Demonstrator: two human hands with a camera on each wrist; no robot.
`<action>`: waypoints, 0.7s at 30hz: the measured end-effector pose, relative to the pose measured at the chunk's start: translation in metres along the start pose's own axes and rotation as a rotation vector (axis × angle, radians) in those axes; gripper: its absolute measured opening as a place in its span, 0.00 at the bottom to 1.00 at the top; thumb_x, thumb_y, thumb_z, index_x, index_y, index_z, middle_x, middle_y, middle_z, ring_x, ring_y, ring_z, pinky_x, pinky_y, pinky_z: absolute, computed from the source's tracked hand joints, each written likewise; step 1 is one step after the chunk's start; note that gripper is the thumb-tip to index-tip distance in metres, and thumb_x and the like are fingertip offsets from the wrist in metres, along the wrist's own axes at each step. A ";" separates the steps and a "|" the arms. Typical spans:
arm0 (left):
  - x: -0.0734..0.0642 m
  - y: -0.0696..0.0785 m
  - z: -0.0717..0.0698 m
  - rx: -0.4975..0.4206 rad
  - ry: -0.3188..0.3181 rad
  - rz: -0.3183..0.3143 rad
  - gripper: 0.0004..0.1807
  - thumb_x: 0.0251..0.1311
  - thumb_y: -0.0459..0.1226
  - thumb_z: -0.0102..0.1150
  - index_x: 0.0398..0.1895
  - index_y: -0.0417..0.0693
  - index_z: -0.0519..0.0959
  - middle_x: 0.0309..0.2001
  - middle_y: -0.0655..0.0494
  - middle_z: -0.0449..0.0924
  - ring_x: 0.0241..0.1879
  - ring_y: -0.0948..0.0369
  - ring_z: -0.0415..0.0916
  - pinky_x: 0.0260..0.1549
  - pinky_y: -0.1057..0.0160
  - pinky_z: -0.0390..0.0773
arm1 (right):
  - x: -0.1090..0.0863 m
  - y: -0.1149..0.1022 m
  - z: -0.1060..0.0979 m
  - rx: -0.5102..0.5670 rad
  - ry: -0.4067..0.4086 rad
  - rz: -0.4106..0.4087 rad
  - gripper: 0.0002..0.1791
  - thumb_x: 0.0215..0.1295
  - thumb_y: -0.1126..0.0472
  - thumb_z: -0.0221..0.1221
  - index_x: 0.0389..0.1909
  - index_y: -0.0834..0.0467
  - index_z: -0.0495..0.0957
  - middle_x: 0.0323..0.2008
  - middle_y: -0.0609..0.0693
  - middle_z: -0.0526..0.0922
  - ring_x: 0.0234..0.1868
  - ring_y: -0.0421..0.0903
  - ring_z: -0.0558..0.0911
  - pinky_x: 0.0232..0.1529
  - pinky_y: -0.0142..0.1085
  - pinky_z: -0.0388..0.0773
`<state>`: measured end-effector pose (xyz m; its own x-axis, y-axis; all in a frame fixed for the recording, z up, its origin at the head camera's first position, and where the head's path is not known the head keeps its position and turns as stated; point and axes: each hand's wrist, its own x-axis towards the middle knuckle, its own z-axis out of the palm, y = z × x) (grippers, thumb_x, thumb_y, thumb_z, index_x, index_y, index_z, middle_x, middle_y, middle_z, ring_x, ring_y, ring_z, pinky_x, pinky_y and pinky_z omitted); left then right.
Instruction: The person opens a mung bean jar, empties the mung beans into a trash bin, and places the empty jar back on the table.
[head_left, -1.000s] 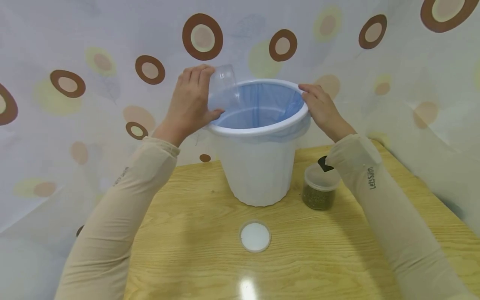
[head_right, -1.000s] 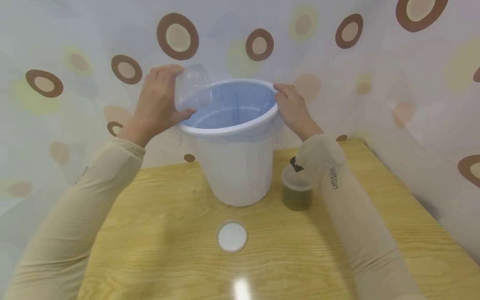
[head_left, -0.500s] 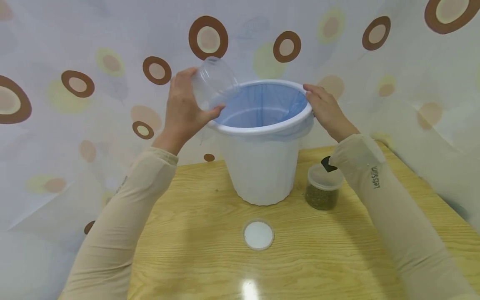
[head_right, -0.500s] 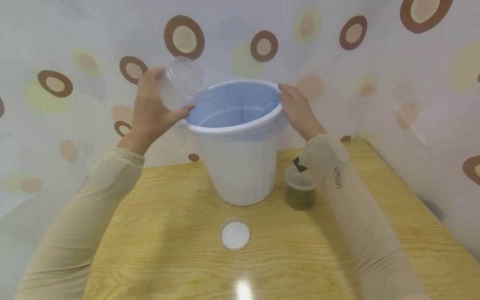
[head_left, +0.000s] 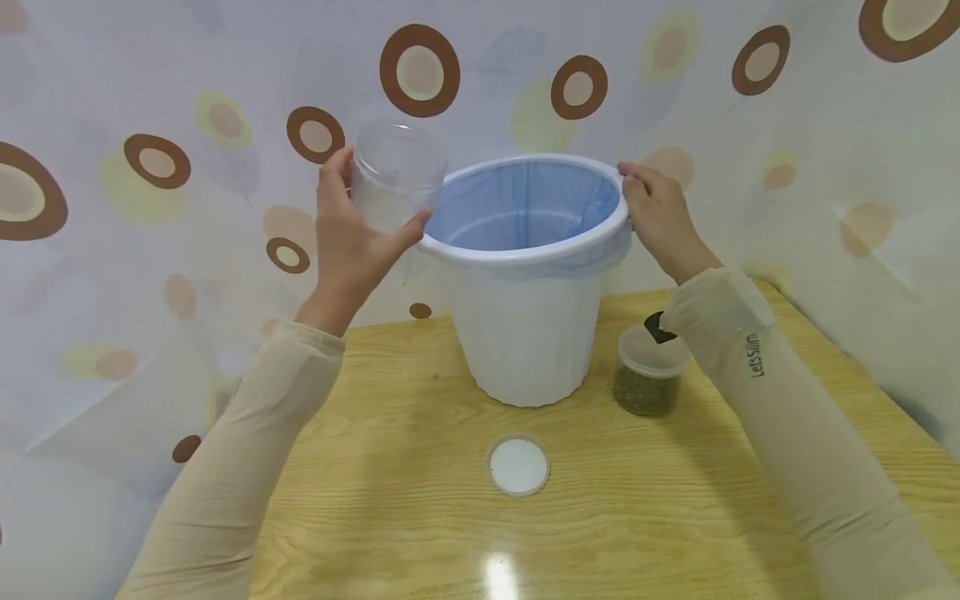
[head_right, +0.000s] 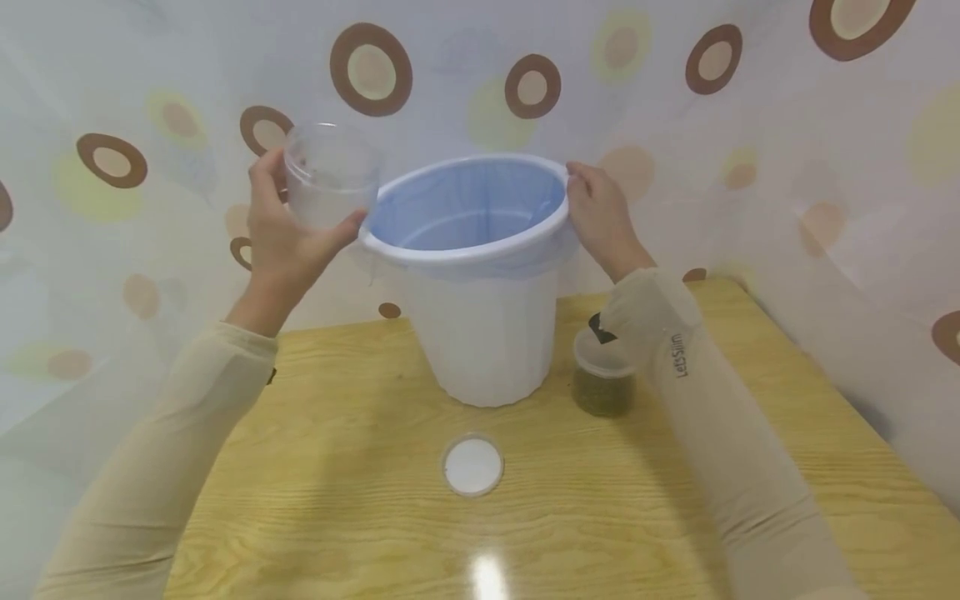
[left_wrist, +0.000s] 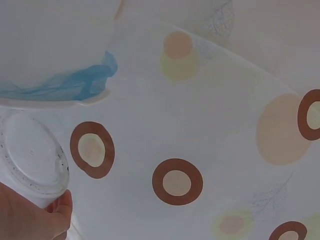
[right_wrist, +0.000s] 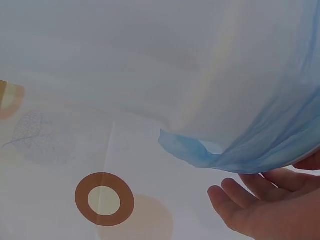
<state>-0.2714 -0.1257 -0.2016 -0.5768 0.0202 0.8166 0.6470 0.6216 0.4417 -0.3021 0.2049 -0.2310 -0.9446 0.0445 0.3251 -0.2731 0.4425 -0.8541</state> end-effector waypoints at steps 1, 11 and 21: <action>-0.002 0.000 -0.001 -0.023 0.007 -0.021 0.48 0.41 0.44 0.76 0.65 0.39 0.60 0.58 0.48 0.67 0.55 0.59 0.66 0.54 0.64 0.68 | 0.000 0.000 0.000 0.004 0.008 -0.001 0.30 0.76 0.50 0.33 0.73 0.59 0.56 0.70 0.57 0.62 0.63 0.53 0.69 0.58 0.44 0.71; -0.028 0.005 -0.011 -0.163 0.089 -0.202 0.48 0.42 0.41 0.74 0.66 0.44 0.58 0.61 0.53 0.63 0.58 0.63 0.64 0.54 0.64 0.69 | 0.001 0.001 0.003 0.045 0.043 -0.013 0.29 0.76 0.52 0.34 0.72 0.61 0.58 0.69 0.58 0.63 0.63 0.52 0.69 0.58 0.42 0.71; -0.070 -0.001 -0.023 -0.304 0.058 -0.403 0.45 0.45 0.37 0.72 0.65 0.47 0.55 0.60 0.52 0.62 0.58 0.59 0.64 0.57 0.57 0.67 | 0.001 0.001 0.003 0.040 0.055 -0.010 0.29 0.76 0.51 0.34 0.71 0.61 0.59 0.70 0.57 0.61 0.70 0.50 0.61 0.68 0.41 0.59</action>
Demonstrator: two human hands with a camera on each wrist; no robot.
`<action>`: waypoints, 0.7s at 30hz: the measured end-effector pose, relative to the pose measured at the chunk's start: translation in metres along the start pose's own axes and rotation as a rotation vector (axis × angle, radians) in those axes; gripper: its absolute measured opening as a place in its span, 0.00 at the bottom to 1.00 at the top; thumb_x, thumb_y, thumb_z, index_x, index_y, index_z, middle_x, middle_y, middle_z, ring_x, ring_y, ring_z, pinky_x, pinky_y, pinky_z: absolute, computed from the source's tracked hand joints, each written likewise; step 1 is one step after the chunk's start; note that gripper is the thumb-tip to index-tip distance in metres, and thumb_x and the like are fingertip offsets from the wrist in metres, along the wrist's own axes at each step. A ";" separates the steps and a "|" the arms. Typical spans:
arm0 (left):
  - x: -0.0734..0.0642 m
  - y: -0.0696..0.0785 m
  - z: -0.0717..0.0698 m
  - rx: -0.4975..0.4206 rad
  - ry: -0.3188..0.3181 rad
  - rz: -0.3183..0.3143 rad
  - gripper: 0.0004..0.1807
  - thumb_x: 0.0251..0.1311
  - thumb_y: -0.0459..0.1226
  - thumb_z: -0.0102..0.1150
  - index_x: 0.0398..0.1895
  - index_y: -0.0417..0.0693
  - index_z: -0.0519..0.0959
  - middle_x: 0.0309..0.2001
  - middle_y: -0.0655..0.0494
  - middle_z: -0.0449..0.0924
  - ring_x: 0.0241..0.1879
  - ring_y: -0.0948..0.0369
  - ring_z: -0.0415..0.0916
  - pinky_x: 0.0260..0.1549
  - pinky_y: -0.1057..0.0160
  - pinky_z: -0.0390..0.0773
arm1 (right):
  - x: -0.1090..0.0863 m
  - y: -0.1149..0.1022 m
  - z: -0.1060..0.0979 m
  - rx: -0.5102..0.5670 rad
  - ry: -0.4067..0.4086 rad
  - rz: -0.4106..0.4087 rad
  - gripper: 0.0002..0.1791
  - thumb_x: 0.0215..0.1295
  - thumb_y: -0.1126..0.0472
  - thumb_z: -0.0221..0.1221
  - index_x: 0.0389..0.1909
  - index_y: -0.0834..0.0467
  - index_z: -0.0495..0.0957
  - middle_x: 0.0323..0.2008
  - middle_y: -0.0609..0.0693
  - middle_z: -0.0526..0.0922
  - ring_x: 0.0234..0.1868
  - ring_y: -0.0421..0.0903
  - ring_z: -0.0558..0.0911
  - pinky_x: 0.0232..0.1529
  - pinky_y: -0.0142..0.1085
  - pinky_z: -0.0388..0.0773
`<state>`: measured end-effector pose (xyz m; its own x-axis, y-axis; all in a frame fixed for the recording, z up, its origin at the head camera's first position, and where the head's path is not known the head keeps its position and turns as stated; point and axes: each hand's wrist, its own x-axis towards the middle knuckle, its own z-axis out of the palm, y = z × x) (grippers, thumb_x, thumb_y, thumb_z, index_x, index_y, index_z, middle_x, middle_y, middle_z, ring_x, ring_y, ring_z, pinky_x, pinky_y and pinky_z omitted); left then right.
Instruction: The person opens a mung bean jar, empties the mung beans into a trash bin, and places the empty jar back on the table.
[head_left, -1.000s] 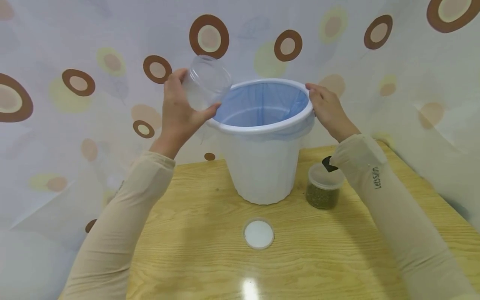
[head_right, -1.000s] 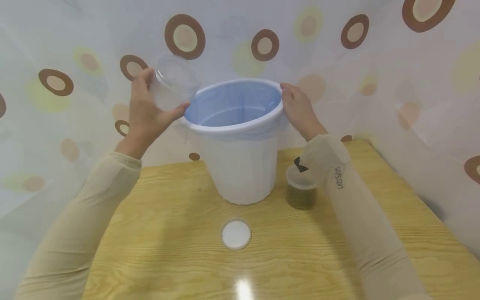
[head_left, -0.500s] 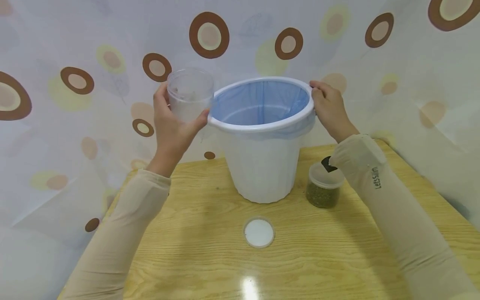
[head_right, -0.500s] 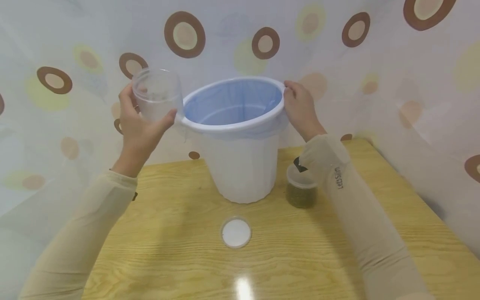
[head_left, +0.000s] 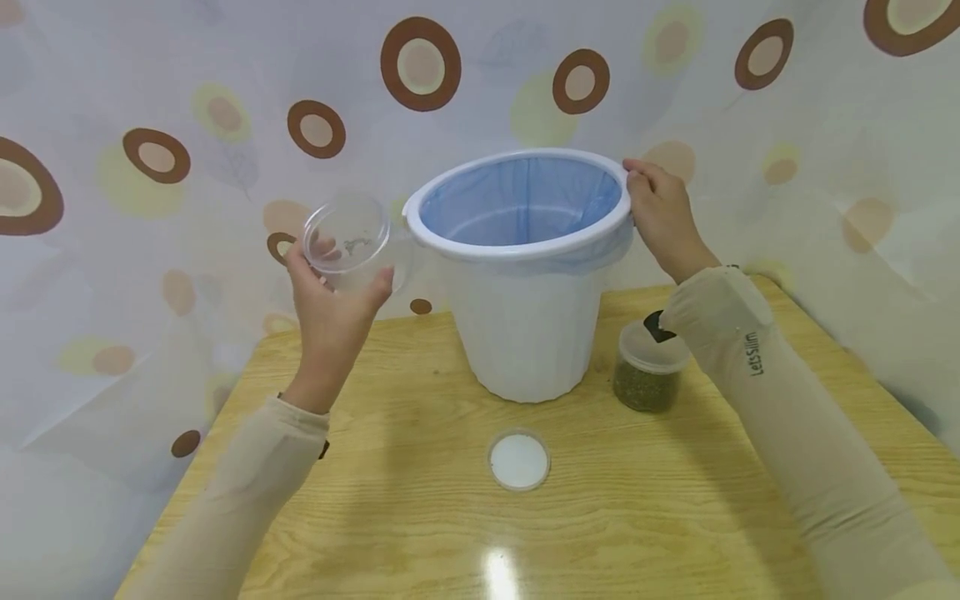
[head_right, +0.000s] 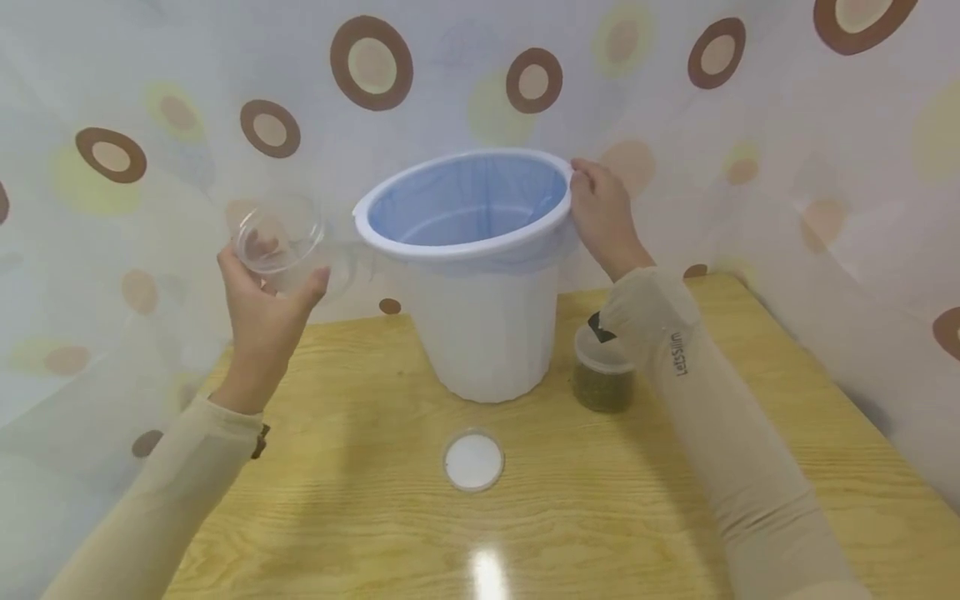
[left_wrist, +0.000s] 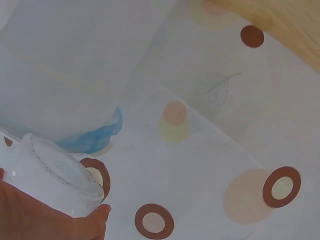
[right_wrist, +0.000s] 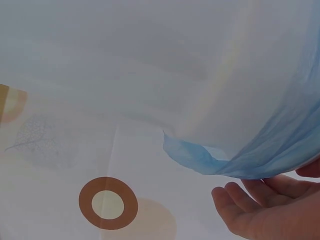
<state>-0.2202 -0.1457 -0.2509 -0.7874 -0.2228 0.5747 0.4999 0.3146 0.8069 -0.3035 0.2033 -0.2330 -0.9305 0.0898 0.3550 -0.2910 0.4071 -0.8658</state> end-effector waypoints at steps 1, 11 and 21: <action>-0.004 -0.004 -0.002 0.001 -0.009 -0.026 0.45 0.46 0.37 0.72 0.65 0.46 0.55 0.60 0.52 0.61 0.58 0.59 0.64 0.56 0.56 0.68 | 0.000 0.000 0.000 -0.004 0.002 0.002 0.29 0.76 0.51 0.34 0.71 0.61 0.59 0.70 0.57 0.61 0.70 0.50 0.61 0.68 0.41 0.59; -0.036 -0.049 -0.003 0.102 -0.110 -0.262 0.43 0.50 0.40 0.70 0.64 0.43 0.53 0.64 0.45 0.60 0.62 0.51 0.61 0.57 0.48 0.67 | -0.007 0.001 -0.003 -0.001 0.067 -0.017 0.30 0.76 0.50 0.33 0.71 0.61 0.60 0.67 0.56 0.67 0.61 0.45 0.69 0.55 0.34 0.71; -0.062 -0.079 0.000 0.213 -0.227 -0.420 0.47 0.50 0.40 0.70 0.66 0.39 0.50 0.66 0.41 0.57 0.62 0.45 0.61 0.56 0.46 0.69 | -0.038 0.011 -0.007 0.029 0.163 -0.071 0.27 0.76 0.52 0.35 0.69 0.60 0.62 0.62 0.57 0.70 0.55 0.46 0.70 0.58 0.34 0.65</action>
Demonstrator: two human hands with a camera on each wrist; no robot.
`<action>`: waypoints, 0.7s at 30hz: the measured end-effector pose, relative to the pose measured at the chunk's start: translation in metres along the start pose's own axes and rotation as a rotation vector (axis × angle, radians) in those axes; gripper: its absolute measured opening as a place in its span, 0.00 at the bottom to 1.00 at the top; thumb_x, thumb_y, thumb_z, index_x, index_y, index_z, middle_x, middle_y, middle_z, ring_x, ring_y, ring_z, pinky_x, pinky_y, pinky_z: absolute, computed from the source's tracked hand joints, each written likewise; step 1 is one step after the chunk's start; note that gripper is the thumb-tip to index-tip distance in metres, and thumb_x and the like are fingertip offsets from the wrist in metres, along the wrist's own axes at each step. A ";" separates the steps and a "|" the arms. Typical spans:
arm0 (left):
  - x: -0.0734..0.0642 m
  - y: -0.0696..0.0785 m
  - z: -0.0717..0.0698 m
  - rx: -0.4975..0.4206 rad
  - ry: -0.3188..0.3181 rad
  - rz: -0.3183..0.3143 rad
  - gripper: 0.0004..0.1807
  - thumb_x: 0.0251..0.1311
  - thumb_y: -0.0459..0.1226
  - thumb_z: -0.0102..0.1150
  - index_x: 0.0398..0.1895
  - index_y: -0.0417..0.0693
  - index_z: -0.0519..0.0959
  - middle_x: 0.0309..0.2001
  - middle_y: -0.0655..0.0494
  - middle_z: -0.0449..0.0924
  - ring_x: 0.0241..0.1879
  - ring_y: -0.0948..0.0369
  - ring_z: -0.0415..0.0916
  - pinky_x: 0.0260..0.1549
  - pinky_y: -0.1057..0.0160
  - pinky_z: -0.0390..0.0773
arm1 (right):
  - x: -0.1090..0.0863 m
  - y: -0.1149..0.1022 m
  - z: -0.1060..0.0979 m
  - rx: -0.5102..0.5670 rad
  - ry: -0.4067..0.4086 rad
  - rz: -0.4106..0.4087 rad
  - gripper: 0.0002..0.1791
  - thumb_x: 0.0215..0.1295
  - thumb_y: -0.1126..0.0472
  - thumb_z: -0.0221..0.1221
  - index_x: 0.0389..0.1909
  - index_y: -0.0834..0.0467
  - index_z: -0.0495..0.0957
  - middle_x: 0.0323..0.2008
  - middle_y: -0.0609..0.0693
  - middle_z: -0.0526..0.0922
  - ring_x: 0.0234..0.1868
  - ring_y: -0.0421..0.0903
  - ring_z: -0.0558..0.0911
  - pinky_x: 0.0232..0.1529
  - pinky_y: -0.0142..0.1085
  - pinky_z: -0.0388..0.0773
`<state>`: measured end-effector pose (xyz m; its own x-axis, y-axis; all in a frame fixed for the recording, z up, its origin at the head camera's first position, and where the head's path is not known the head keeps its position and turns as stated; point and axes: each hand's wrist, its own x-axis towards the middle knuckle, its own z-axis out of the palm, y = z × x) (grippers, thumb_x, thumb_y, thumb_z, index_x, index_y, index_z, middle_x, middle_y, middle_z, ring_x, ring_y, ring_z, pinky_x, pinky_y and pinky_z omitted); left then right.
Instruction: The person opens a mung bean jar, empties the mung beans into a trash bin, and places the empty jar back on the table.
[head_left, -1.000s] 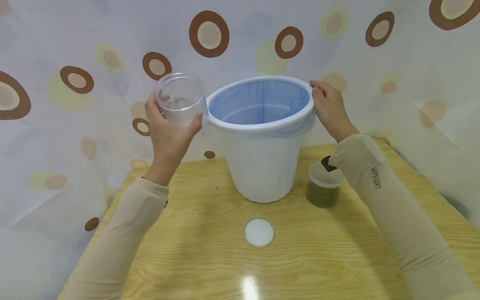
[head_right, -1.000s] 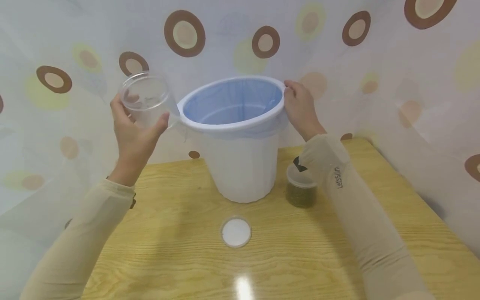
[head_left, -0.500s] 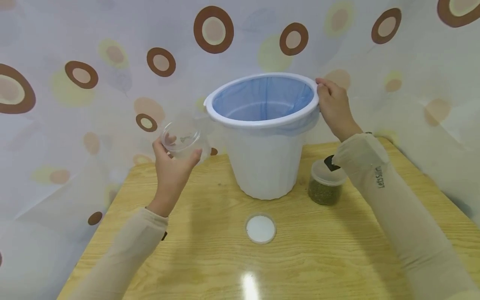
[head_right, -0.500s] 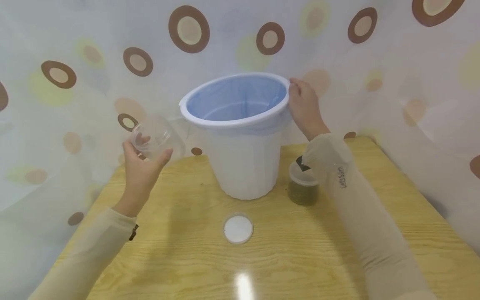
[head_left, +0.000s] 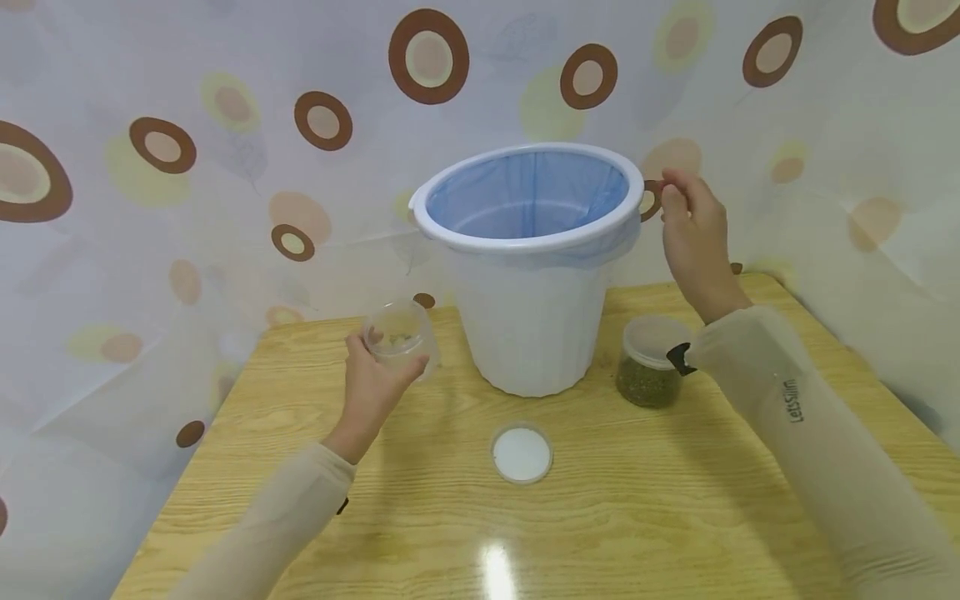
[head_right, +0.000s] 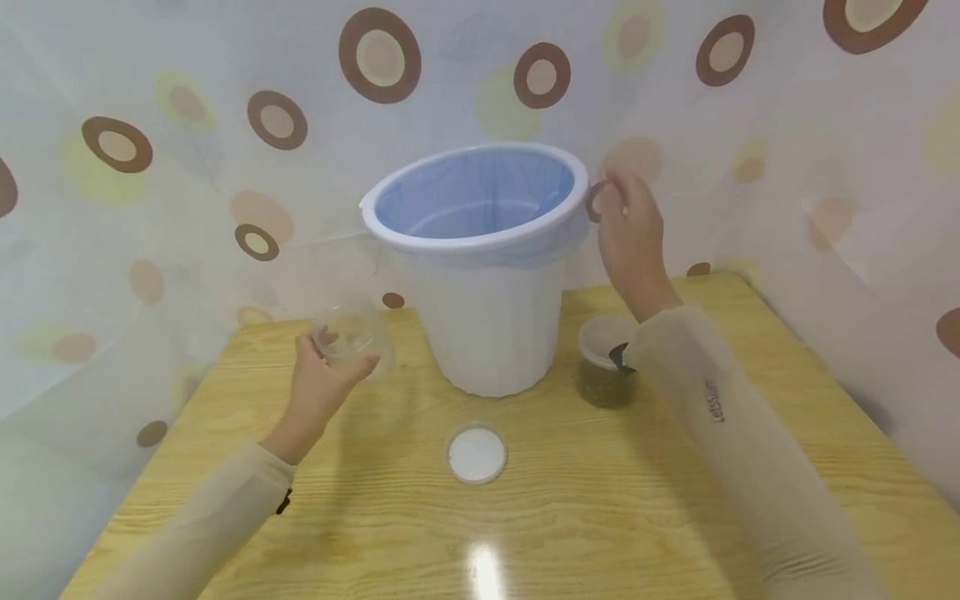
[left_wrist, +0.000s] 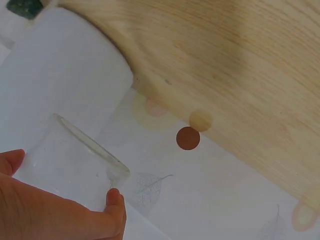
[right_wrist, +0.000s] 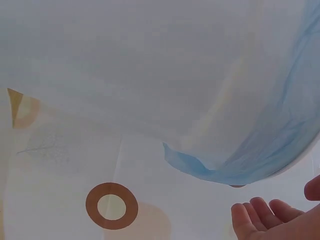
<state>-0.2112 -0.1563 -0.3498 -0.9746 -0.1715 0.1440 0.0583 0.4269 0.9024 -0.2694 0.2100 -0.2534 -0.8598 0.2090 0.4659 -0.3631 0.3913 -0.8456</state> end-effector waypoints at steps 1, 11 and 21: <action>0.000 -0.003 0.002 0.014 -0.013 -0.017 0.48 0.50 0.41 0.70 0.67 0.39 0.50 0.66 0.41 0.57 0.62 0.44 0.62 0.56 0.46 0.70 | -0.004 0.002 -0.001 0.003 0.009 -0.002 0.26 0.76 0.53 0.35 0.69 0.60 0.62 0.61 0.57 0.70 0.54 0.46 0.70 0.56 0.35 0.66; -0.004 -0.026 0.014 0.047 -0.105 -0.131 0.51 0.48 0.39 0.70 0.68 0.35 0.46 0.67 0.36 0.54 0.61 0.40 0.63 0.55 0.45 0.70 | -0.039 0.015 -0.011 0.044 0.040 -0.010 0.25 0.76 0.55 0.37 0.65 0.65 0.65 0.57 0.57 0.71 0.53 0.43 0.71 0.57 0.36 0.69; -0.007 -0.042 0.027 0.100 -0.125 -0.147 0.50 0.48 0.35 0.72 0.67 0.30 0.48 0.64 0.31 0.56 0.60 0.39 0.63 0.59 0.45 0.66 | -0.066 0.031 -0.014 0.017 -0.004 0.019 0.25 0.77 0.54 0.37 0.65 0.67 0.64 0.57 0.60 0.72 0.51 0.39 0.72 0.52 0.30 0.70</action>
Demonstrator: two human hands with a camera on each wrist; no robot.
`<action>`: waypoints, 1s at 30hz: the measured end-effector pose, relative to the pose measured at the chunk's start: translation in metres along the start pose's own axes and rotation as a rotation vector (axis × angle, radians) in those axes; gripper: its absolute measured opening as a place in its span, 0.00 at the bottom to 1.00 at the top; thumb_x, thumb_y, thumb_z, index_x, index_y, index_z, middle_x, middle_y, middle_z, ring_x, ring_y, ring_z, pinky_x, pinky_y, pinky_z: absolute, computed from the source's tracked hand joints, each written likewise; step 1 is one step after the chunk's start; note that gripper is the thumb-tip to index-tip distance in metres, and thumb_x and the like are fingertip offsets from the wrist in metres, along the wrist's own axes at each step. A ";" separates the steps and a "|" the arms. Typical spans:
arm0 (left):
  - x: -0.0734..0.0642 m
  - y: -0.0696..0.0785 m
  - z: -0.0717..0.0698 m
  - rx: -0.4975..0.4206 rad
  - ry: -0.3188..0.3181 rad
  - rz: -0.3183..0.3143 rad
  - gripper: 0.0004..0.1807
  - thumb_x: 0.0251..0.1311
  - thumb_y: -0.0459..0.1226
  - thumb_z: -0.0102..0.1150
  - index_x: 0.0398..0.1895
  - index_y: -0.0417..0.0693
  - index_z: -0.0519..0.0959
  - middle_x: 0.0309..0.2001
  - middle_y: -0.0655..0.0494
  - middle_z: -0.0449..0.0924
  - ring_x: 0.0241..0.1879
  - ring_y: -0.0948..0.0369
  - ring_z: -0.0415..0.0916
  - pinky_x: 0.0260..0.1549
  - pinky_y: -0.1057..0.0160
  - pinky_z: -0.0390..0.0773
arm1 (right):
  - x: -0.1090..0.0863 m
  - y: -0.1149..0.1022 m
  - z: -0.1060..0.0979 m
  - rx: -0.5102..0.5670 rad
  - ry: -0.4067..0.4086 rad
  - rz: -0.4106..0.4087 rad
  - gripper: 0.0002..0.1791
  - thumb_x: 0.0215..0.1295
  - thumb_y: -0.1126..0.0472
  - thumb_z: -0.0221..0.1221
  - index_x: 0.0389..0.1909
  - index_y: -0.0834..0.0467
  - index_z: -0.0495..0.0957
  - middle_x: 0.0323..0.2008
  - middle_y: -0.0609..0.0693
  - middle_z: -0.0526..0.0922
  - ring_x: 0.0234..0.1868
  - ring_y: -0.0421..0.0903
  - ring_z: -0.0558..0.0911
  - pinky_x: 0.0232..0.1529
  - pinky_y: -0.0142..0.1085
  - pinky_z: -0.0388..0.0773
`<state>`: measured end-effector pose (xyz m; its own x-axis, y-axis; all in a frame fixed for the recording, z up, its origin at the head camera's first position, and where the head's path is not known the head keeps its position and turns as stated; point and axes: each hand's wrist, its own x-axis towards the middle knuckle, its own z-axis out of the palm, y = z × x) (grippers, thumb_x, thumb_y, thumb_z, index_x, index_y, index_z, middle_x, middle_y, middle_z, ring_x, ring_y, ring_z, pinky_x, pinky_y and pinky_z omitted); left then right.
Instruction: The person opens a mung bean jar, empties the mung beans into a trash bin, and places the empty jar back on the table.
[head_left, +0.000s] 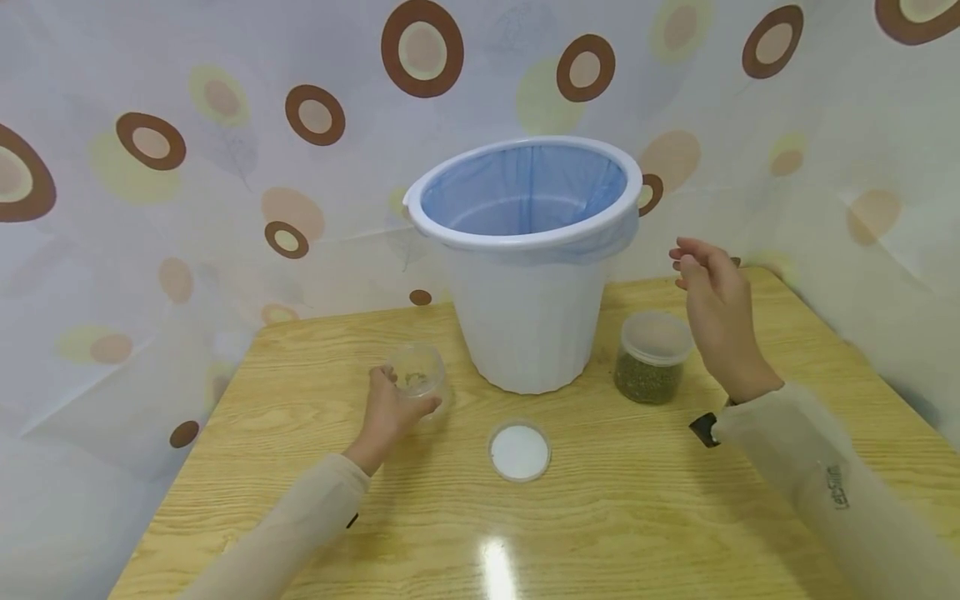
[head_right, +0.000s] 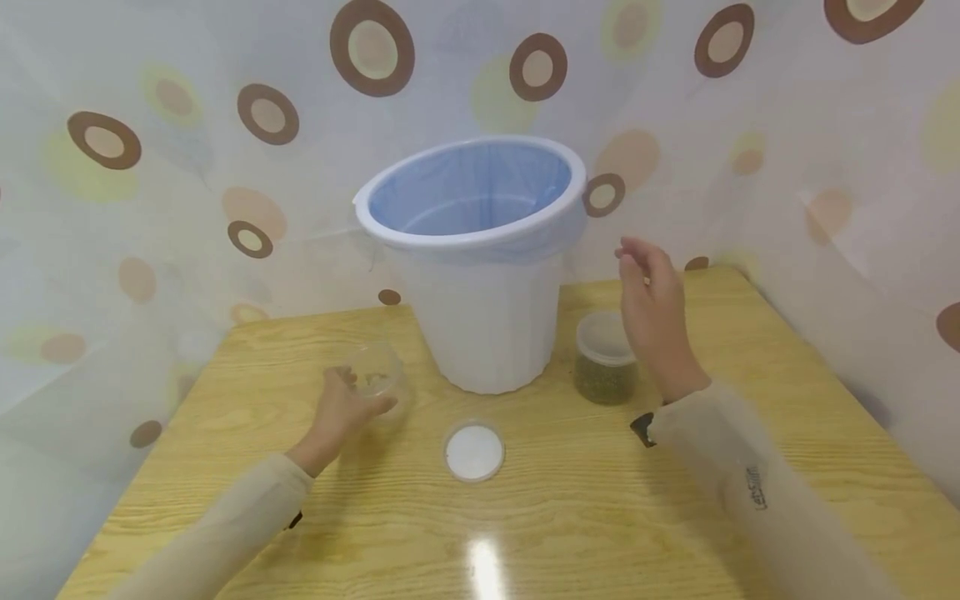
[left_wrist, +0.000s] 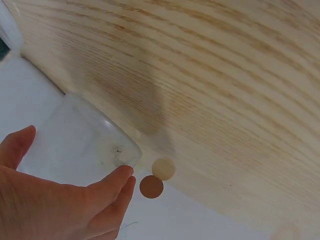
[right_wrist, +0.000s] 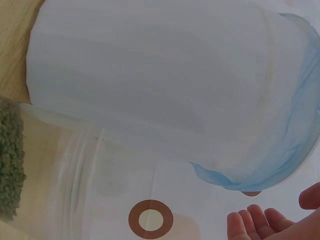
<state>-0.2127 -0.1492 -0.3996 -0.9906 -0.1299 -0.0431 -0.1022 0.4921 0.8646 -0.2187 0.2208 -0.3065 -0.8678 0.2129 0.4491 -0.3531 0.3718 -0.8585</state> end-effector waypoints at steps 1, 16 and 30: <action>0.000 -0.001 0.001 0.003 -0.003 0.003 0.50 0.48 0.35 0.72 0.67 0.30 0.48 0.64 0.31 0.56 0.60 0.39 0.63 0.59 0.45 0.66 | -0.002 0.001 0.000 0.002 -0.006 0.001 0.25 0.77 0.54 0.37 0.65 0.67 0.64 0.57 0.60 0.71 0.51 0.39 0.72 0.52 0.29 0.70; 0.001 -0.007 0.008 -0.003 -0.025 -0.014 0.53 0.48 0.36 0.72 0.69 0.31 0.45 0.65 0.31 0.55 0.63 0.38 0.60 0.61 0.44 0.64 | -0.014 0.018 0.003 0.012 -0.028 0.014 0.24 0.77 0.56 0.39 0.65 0.67 0.65 0.53 0.52 0.73 0.48 0.35 0.70 0.49 0.24 0.68; -0.032 0.018 0.008 0.139 0.175 0.413 0.55 0.43 0.38 0.77 0.70 0.33 0.51 0.66 0.35 0.54 0.65 0.42 0.55 0.61 0.41 0.61 | -0.023 0.023 0.008 0.031 -0.060 -0.032 0.23 0.77 0.58 0.40 0.62 0.69 0.66 0.51 0.52 0.73 0.49 0.34 0.70 0.49 0.23 0.69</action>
<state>-0.1832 -0.1291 -0.3872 -0.9216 -0.0366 0.3863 0.2746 0.6419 0.7159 -0.2097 0.2171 -0.3383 -0.8748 0.1462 0.4619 -0.3912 0.3493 -0.8514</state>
